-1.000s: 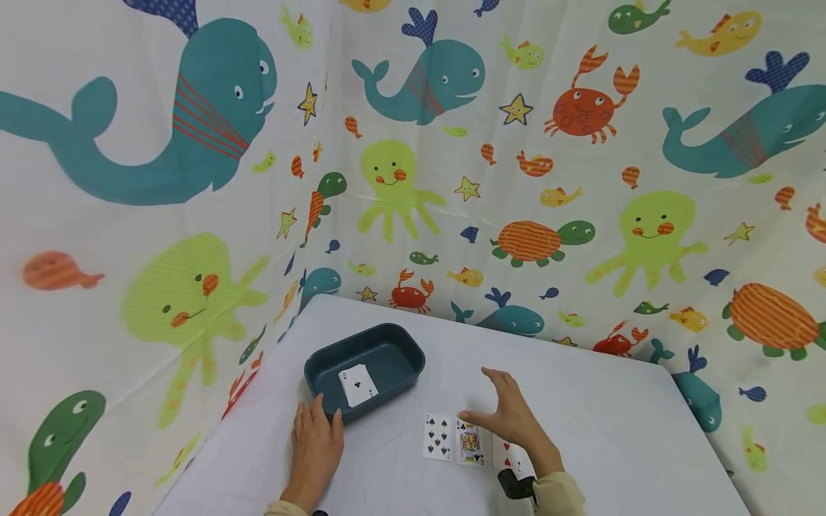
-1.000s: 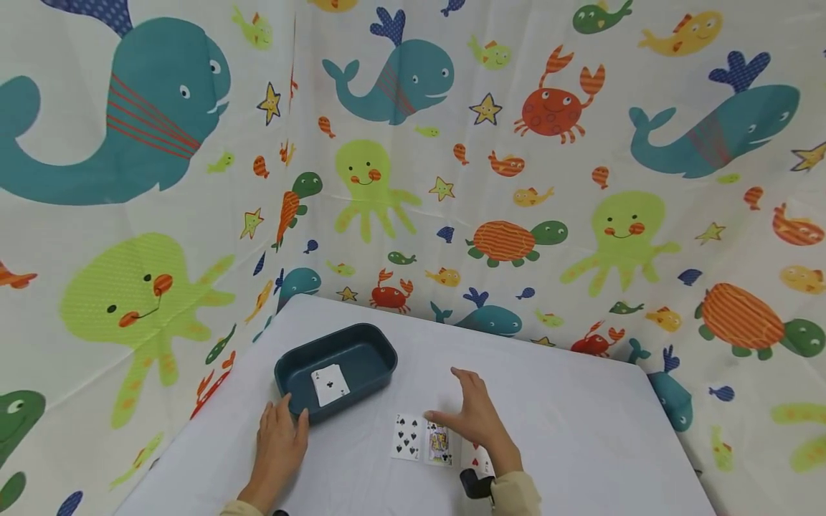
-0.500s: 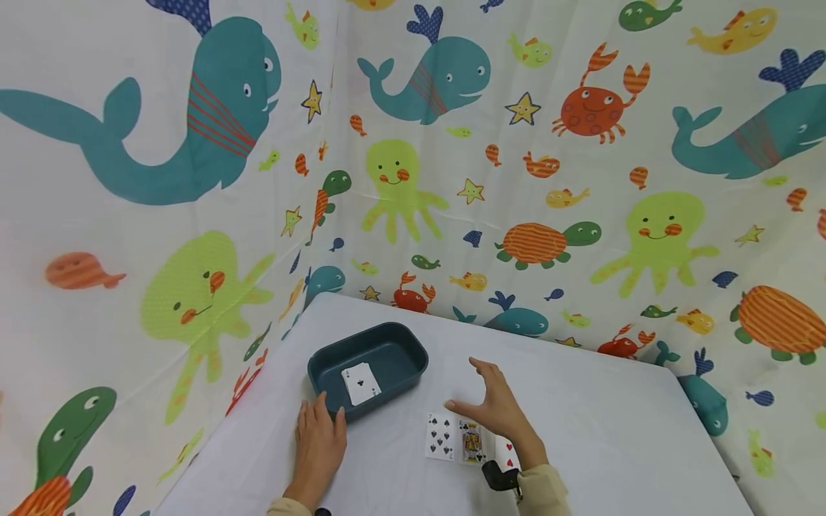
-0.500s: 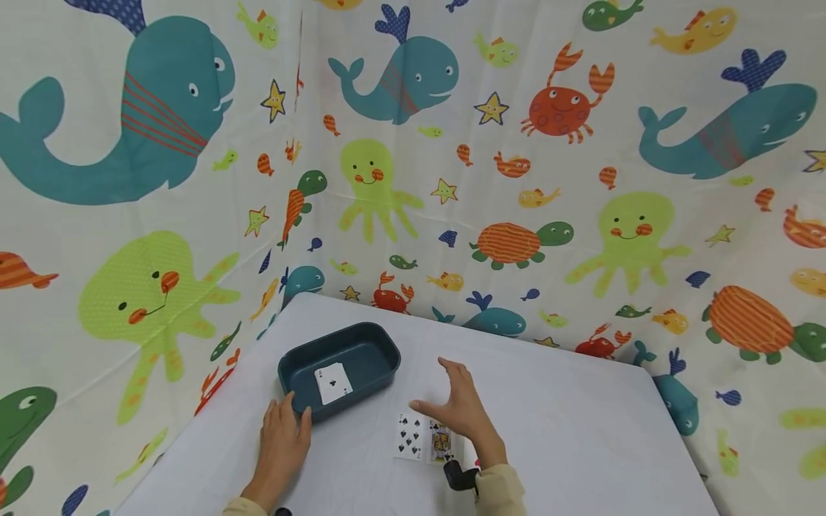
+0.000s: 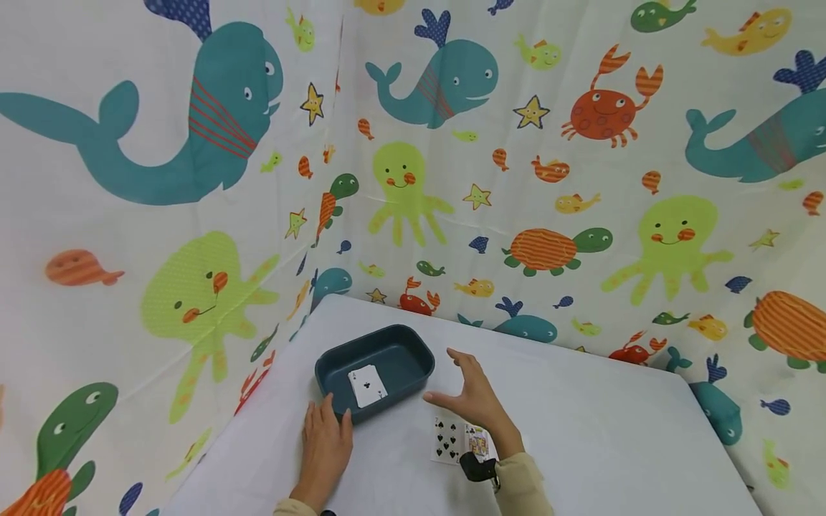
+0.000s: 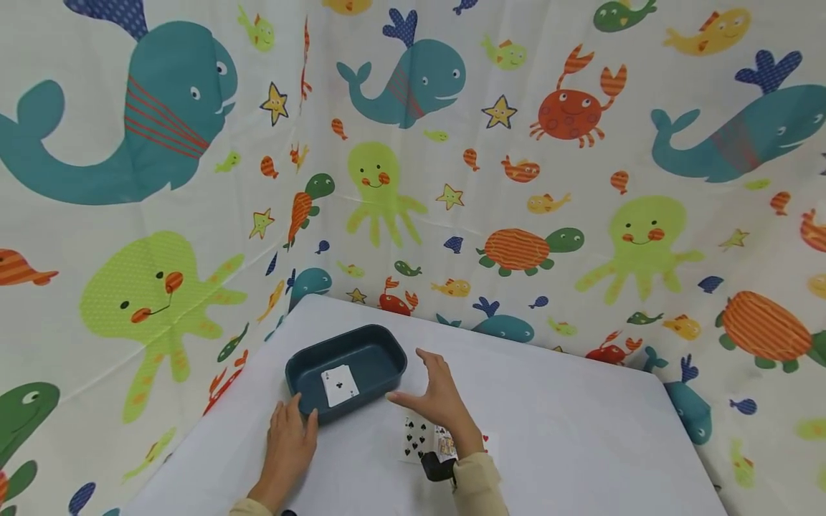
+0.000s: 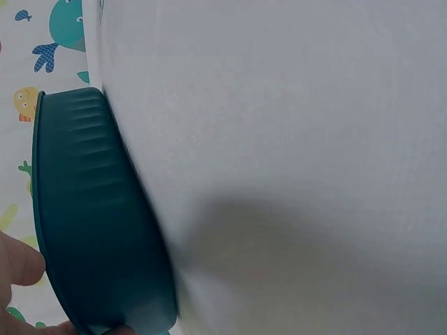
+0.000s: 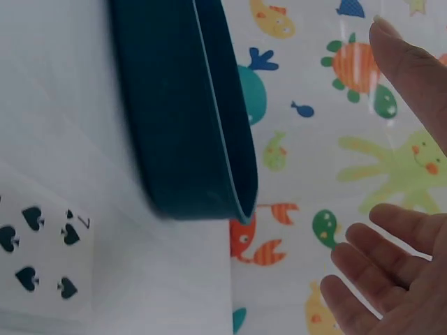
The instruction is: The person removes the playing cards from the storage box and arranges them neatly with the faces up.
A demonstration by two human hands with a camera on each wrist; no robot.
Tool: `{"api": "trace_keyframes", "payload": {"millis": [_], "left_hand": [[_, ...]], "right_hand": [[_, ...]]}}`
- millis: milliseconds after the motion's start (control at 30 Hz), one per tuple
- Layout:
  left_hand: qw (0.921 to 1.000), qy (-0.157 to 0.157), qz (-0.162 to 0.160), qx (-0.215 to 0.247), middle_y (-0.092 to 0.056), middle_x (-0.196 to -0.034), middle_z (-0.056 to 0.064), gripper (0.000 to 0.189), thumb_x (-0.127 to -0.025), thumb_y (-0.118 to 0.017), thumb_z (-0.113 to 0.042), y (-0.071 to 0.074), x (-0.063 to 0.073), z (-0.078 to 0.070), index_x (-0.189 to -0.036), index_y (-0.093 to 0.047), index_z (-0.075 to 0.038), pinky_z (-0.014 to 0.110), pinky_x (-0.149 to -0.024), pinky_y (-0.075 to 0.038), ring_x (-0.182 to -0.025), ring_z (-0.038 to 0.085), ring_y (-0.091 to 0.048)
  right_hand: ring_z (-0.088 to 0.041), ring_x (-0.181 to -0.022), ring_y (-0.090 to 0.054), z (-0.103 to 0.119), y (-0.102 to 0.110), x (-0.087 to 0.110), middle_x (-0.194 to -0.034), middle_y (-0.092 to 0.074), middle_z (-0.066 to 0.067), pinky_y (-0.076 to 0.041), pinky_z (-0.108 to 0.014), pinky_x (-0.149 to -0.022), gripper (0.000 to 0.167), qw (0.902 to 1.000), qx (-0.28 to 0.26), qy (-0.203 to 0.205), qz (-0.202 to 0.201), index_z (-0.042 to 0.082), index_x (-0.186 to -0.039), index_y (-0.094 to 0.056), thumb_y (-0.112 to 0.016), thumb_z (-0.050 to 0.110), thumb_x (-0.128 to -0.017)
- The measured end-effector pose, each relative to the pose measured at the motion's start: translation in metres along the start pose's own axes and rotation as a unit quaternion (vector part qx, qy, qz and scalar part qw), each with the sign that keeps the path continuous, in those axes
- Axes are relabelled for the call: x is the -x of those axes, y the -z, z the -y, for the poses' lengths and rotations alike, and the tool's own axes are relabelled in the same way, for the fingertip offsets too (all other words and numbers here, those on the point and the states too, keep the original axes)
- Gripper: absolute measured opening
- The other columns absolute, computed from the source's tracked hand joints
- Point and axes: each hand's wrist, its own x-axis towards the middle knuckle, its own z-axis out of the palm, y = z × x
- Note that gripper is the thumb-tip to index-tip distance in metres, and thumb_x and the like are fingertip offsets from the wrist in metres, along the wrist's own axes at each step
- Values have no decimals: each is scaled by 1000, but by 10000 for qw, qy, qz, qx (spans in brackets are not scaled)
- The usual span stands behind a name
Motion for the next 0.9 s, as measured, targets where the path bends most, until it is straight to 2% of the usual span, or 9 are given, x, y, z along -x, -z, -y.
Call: {"api": "trace_keyframes", "payload": {"millis": [333,667,900], "left_hand": [[9997,-146,-176,126,-43,-144,40,54,-103,-57,-16,-5,2,4,-143,-39,16,71,-114,-22,-143,59,-25],[9998,-70,-165,51,-43,-145,39,55,-103,-58,-17,-4,2,5,-143,-39,15,71,-114,-23,-144,59,-25],[9998,-32,-169,-54,-44,-144,38,54,-103,-59,-18,-3,2,5,-142,-40,15,72,-114,-24,-143,59,-26]], "right_hand": [[-33,-138,-47,4,-21,-13,-152,-46,-11,-44,-62,-107,101,9997,-98,-2,245,11,-155,-41,-85,57,-76],[-34,-139,-45,12,-46,-29,-152,-46,-16,-40,-60,-112,102,9986,-148,192,472,8,-154,-42,-86,56,-76],[-33,-143,-42,18,-61,-40,-155,-44,-14,-40,-58,-112,100,9972,-99,313,666,7,-154,-42,-85,54,-77]]}}
